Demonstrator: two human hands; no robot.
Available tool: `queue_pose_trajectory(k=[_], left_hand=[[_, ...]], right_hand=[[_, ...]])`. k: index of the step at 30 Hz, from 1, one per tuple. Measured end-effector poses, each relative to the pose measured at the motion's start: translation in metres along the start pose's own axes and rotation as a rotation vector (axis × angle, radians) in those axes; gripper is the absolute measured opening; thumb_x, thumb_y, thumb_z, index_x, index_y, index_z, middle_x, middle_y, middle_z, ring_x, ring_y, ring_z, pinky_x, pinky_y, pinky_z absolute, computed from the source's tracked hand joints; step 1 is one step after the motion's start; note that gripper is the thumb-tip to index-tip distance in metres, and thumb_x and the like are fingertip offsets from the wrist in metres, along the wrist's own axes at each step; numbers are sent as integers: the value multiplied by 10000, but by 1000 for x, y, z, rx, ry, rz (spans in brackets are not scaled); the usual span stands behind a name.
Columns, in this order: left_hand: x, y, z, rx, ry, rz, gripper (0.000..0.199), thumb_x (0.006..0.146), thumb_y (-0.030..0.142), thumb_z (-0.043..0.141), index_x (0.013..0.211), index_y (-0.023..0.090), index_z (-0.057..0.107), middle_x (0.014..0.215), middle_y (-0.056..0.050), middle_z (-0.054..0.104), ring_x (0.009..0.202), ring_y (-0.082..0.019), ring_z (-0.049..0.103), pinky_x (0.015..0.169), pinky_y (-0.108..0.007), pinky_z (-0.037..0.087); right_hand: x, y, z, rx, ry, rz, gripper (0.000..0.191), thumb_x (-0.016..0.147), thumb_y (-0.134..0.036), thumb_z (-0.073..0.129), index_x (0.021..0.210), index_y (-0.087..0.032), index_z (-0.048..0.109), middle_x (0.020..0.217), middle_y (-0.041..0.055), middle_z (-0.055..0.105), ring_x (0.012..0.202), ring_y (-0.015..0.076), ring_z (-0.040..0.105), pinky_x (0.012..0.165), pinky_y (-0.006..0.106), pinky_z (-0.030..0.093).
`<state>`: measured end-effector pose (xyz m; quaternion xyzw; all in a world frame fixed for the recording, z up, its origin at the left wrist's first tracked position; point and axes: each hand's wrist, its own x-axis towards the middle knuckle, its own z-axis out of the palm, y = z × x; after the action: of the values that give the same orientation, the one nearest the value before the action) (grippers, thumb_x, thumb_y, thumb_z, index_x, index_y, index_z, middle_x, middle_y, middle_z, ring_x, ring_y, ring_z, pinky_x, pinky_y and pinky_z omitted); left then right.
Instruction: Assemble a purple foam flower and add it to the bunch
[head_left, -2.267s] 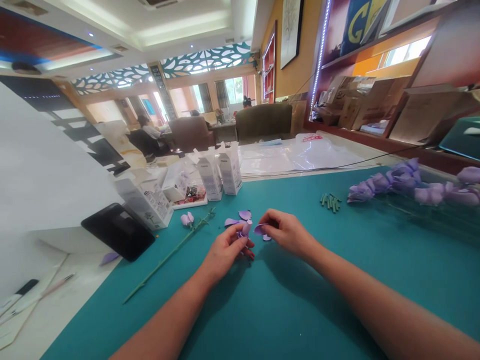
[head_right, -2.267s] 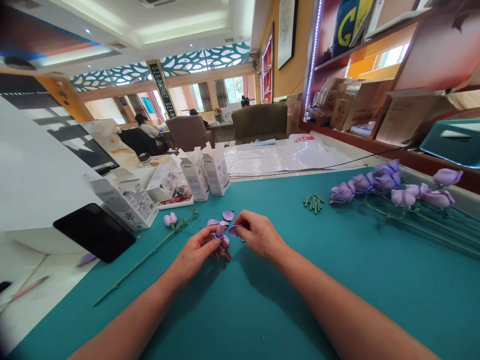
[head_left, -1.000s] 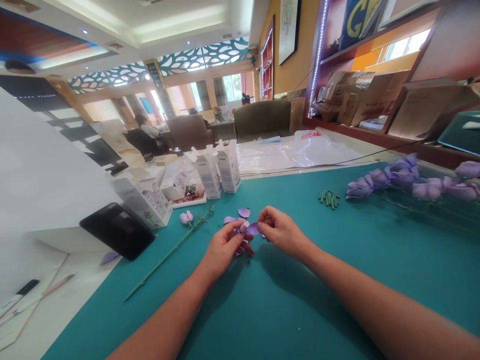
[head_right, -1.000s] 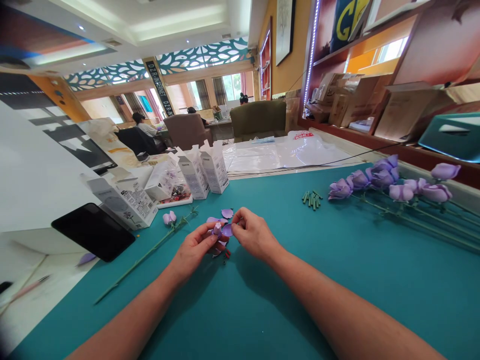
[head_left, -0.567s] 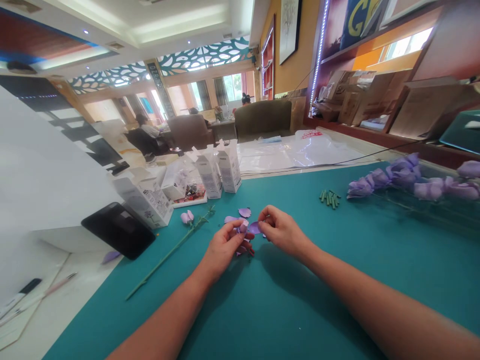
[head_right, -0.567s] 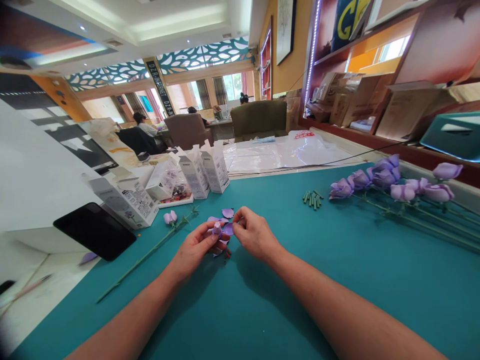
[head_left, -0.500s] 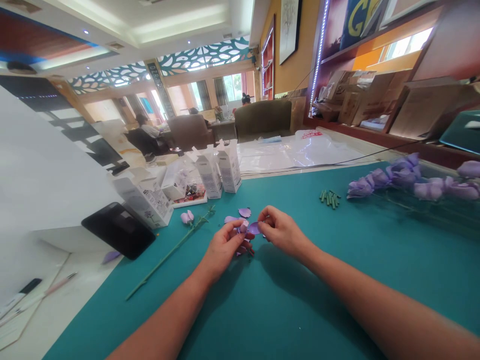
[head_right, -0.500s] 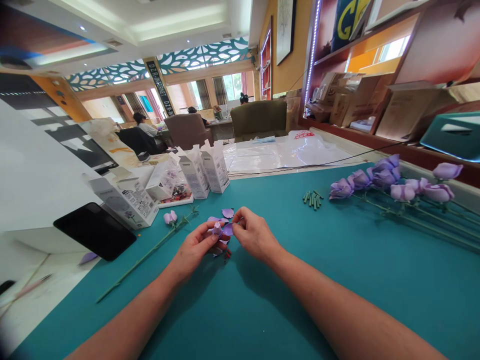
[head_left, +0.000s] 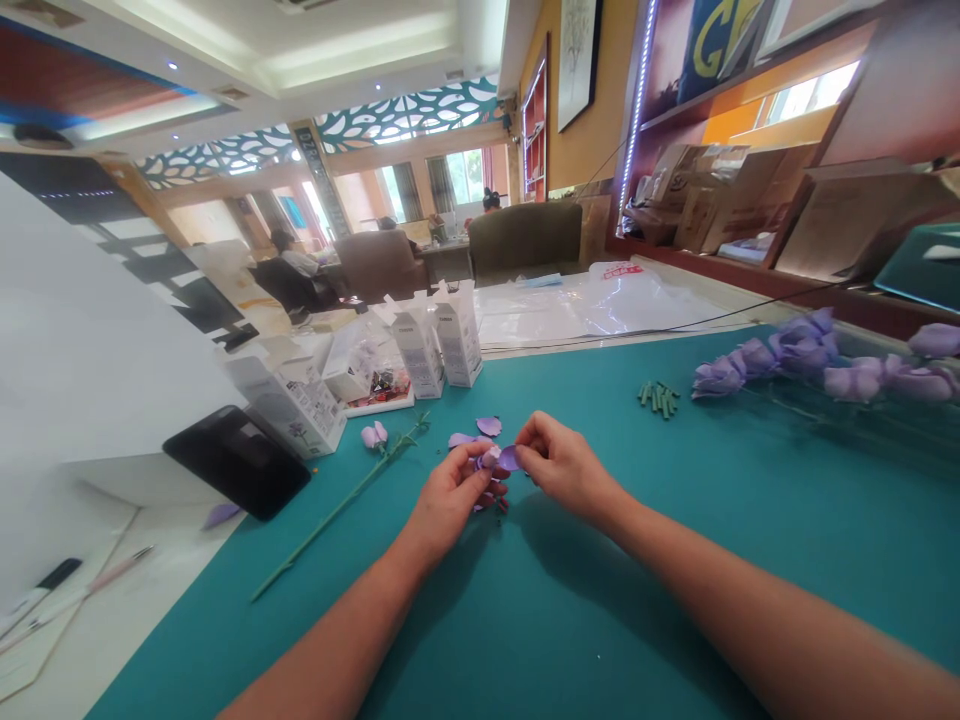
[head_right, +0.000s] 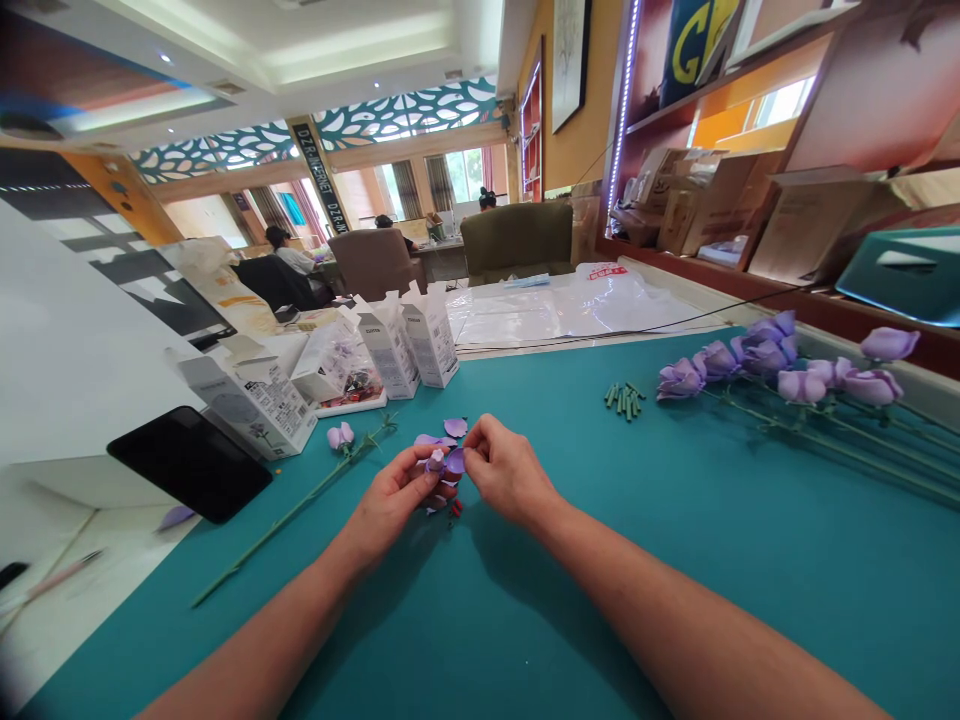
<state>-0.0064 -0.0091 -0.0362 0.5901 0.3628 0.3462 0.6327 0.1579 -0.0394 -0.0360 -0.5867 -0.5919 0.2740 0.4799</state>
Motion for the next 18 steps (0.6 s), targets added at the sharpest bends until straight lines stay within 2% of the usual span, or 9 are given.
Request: queue_pose_trajectory(k=[14, 18], left_hand=[[0, 0, 2, -3, 16, 4, 519, 688, 516, 705, 1036, 157, 567, 838, -63, 638, 764, -178, 606, 706, -317, 478], [-1, 2, 1, 20, 36, 8, 504, 709, 497, 689, 1067, 160, 576, 851, -70, 649, 777, -175, 605, 693, -291, 458]], right_hand=[[-4, -3, 4, -56, 20, -4, 67, 745, -230, 485, 693, -227, 443, 561, -72, 496, 511, 104, 439, 484, 225, 325], [-1, -5, -1, -34, -53, -10, 91, 797, -298, 471, 739, -228, 464, 551, -71, 517, 494, 104, 454, 484, 221, 343]])
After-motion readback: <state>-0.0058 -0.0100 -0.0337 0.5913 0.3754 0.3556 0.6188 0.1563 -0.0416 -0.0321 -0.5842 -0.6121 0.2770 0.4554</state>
